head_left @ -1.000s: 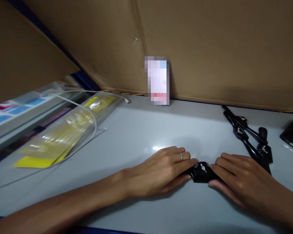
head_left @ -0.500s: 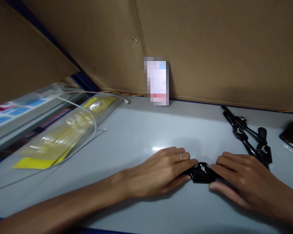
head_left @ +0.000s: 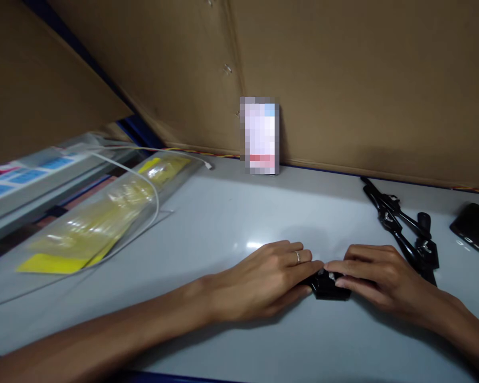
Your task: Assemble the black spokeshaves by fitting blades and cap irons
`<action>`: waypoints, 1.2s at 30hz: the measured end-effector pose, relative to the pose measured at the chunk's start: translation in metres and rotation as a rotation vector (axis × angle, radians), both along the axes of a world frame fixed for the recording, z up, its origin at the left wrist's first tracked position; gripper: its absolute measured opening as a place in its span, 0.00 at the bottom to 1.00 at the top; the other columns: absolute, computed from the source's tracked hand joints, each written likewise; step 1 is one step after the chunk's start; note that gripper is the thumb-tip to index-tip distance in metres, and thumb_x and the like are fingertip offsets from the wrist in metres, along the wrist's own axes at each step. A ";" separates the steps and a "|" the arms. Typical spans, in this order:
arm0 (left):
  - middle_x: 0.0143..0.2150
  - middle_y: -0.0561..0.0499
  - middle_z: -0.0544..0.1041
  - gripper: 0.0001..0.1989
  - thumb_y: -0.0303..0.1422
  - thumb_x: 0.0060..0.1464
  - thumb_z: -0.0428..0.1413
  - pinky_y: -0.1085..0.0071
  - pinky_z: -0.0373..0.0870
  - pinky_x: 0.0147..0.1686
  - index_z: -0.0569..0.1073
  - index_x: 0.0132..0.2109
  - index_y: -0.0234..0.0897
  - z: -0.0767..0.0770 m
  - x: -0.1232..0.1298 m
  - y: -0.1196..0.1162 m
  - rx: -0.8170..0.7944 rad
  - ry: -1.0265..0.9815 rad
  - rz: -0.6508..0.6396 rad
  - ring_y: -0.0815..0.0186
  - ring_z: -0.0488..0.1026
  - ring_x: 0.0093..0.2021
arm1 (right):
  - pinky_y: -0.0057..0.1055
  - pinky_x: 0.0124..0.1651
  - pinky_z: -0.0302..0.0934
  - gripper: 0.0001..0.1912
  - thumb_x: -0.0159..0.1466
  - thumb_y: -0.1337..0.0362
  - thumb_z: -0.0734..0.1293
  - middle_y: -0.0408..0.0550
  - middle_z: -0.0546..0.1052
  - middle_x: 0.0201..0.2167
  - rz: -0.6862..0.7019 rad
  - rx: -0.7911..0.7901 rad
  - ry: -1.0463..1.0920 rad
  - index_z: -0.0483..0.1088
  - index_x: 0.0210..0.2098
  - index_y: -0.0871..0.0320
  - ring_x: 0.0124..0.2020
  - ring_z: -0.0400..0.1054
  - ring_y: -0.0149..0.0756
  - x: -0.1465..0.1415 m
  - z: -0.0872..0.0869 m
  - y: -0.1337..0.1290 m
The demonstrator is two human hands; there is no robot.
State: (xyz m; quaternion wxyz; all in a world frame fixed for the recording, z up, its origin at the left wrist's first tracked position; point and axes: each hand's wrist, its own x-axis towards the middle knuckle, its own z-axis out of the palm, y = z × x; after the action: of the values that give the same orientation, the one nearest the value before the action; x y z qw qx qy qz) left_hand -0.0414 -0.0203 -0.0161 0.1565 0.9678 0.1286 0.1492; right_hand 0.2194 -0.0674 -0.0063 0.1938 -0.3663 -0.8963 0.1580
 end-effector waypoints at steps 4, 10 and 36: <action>0.40 0.46 0.76 0.12 0.29 0.69 0.47 0.64 0.69 0.38 0.72 0.53 0.31 -0.001 0.000 0.000 -0.010 0.002 0.005 0.62 0.69 0.36 | 0.30 0.32 0.62 0.16 0.75 0.62 0.61 0.45 0.75 0.32 0.011 0.012 0.008 0.74 0.58 0.53 0.29 0.67 0.29 0.001 -0.002 0.000; 0.40 0.46 0.77 0.13 0.28 0.69 0.48 0.64 0.70 0.38 0.71 0.56 0.31 -0.001 0.000 0.000 -0.016 -0.002 0.002 0.61 0.70 0.36 | 0.30 0.31 0.60 0.14 0.75 0.63 0.60 0.44 0.74 0.30 0.030 0.004 0.024 0.76 0.53 0.55 0.28 0.66 0.30 -0.003 0.000 -0.001; 0.40 0.49 0.76 0.22 0.31 0.68 0.49 0.66 0.73 0.36 0.63 0.66 0.38 -0.013 0.000 0.022 0.003 -0.041 0.246 0.65 0.73 0.35 | 0.31 0.39 0.60 0.14 0.73 0.60 0.60 0.48 0.82 0.39 -0.613 0.394 0.098 0.77 0.43 0.56 0.36 0.74 0.36 0.045 0.017 0.018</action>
State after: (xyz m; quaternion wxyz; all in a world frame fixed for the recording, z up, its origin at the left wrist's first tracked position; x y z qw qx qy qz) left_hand -0.0410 0.0016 -0.0294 0.1381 0.9417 0.2429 0.1875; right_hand 0.2644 -0.0493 0.0107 0.3417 -0.5656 -0.7476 -0.0660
